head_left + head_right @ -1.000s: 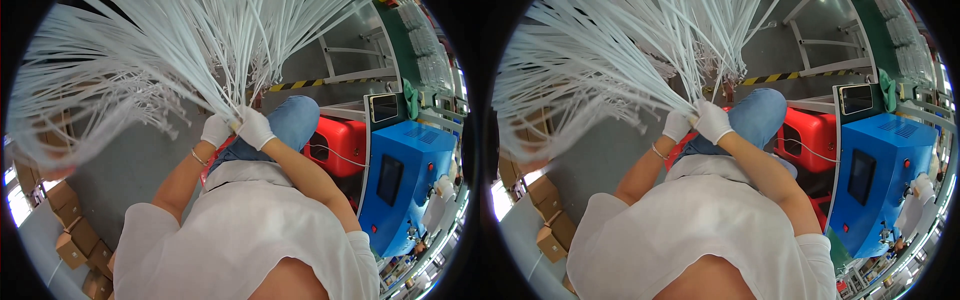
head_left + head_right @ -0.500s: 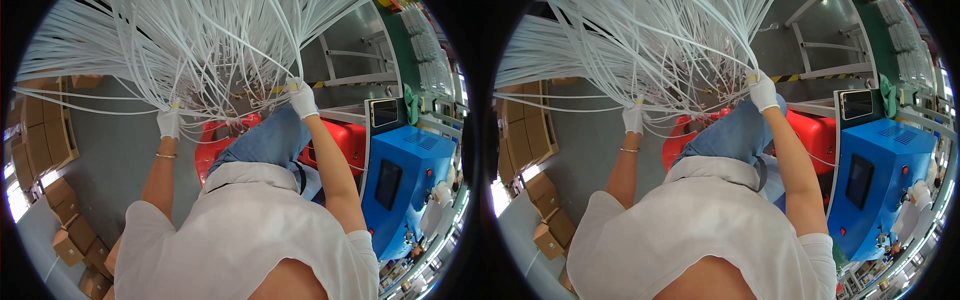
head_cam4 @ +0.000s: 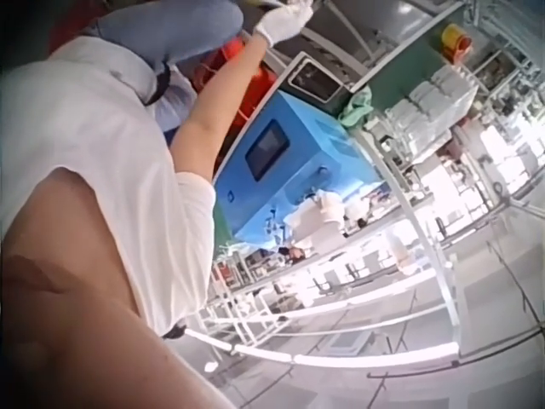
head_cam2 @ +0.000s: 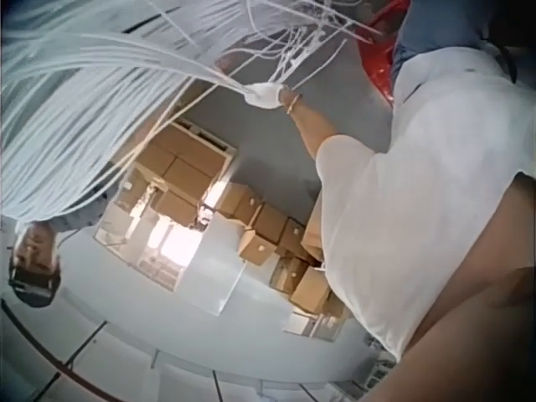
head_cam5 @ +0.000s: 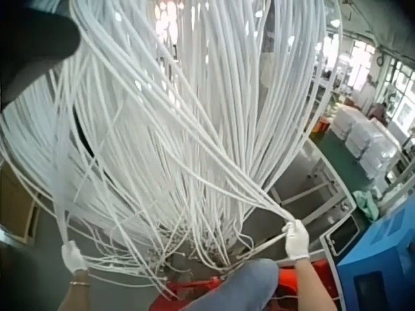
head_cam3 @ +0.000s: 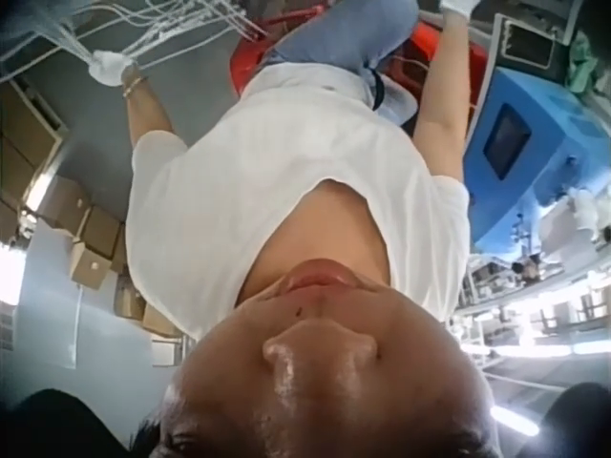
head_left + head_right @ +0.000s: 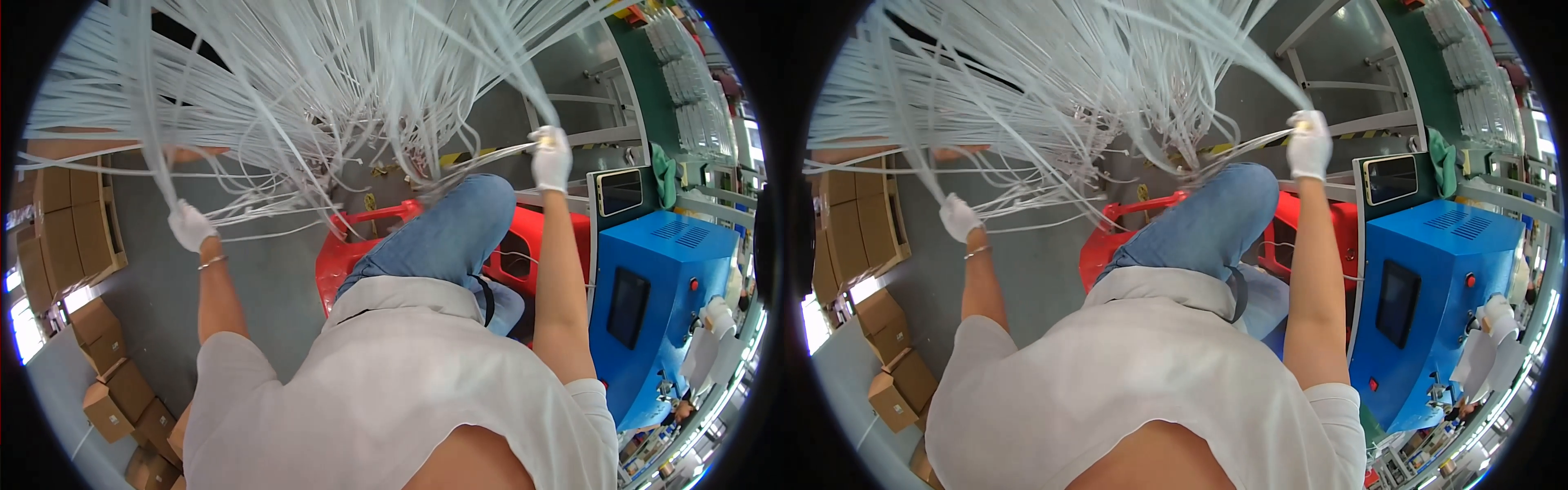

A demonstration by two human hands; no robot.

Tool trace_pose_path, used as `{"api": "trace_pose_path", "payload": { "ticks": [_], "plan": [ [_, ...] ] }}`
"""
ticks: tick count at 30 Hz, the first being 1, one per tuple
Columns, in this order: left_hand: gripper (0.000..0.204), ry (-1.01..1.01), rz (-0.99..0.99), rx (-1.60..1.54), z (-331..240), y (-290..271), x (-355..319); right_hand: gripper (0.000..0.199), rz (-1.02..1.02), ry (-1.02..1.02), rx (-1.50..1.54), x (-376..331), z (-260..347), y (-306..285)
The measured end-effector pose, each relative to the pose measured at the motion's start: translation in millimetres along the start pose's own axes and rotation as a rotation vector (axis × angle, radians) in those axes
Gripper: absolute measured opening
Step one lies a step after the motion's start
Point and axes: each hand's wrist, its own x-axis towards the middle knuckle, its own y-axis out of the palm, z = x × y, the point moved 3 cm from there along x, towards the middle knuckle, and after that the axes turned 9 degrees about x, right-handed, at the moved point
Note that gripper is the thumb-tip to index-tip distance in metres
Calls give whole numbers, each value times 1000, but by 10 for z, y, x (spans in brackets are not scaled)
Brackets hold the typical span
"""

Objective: The worker is taking fiber optic cables, inserting them into a testing or processing machine, and then placing them into plastic cases and blue bins.

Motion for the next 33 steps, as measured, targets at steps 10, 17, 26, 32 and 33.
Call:
{"api": "trace_pose_path", "payload": {
  "ticks": [10,17,26,32,33],
  "plan": [
    [35,373,551,600,83,294,-1025,41,1216,91,-60,-1598,843,1222],
    [45,558,1267,1248,-626,-53,-1151,47,802,142,-73,-672,833,367],
    [50,787,800,-992,-3960,-1249,-1454,45,387,-230,386,634,3226,-671],
    [88,977,7,-709,-4832,-1344,-1448,43,383,-493,635,858,4329,-732],
    [88,982,-10,-718,-4931,-1366,-1392,39,432,-517,677,815,4517,-683]
  ]
}}
